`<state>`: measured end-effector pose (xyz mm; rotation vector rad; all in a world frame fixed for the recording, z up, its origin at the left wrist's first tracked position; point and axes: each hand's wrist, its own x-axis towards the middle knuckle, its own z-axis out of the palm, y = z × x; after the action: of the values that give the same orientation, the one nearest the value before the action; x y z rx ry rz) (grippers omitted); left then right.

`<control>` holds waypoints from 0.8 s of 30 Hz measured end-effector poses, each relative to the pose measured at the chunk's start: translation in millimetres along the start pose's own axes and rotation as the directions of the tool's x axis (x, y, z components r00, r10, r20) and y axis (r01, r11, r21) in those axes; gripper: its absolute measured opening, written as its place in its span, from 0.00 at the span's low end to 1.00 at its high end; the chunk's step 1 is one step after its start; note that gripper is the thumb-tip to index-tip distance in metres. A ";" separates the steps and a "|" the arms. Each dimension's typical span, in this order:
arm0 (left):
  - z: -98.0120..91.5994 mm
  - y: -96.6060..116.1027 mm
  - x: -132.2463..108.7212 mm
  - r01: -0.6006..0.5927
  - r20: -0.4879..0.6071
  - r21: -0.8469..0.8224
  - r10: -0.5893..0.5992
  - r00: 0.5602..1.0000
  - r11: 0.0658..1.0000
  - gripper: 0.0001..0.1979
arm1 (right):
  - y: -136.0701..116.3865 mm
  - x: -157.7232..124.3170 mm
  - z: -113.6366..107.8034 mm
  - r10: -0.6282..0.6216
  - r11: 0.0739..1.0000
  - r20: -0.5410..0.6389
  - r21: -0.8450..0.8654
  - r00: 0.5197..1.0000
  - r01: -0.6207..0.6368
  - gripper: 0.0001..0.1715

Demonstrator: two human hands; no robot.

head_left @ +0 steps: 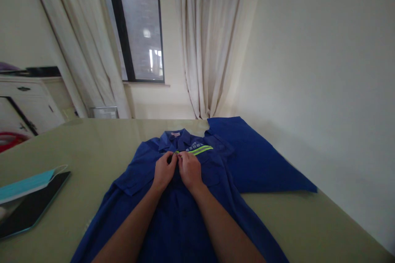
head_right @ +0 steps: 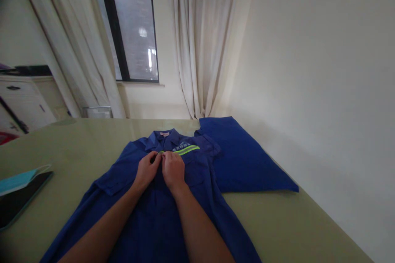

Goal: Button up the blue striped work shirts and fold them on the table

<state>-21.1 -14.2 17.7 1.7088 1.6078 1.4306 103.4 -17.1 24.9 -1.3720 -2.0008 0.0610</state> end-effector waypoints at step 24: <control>1.5 -16.2 5.5 -0.090 0.192 -0.017 0.091 0.977 0.996 0.19 | 17.8 0.8 5.9 0.070 0.938 -0.103 0.345 0.992 -0.030 0.18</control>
<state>-28.9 -4.4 5.9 1.8743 1.4359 1.2662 114.1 -6.7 13.6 -1.1727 -1.7610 0.3334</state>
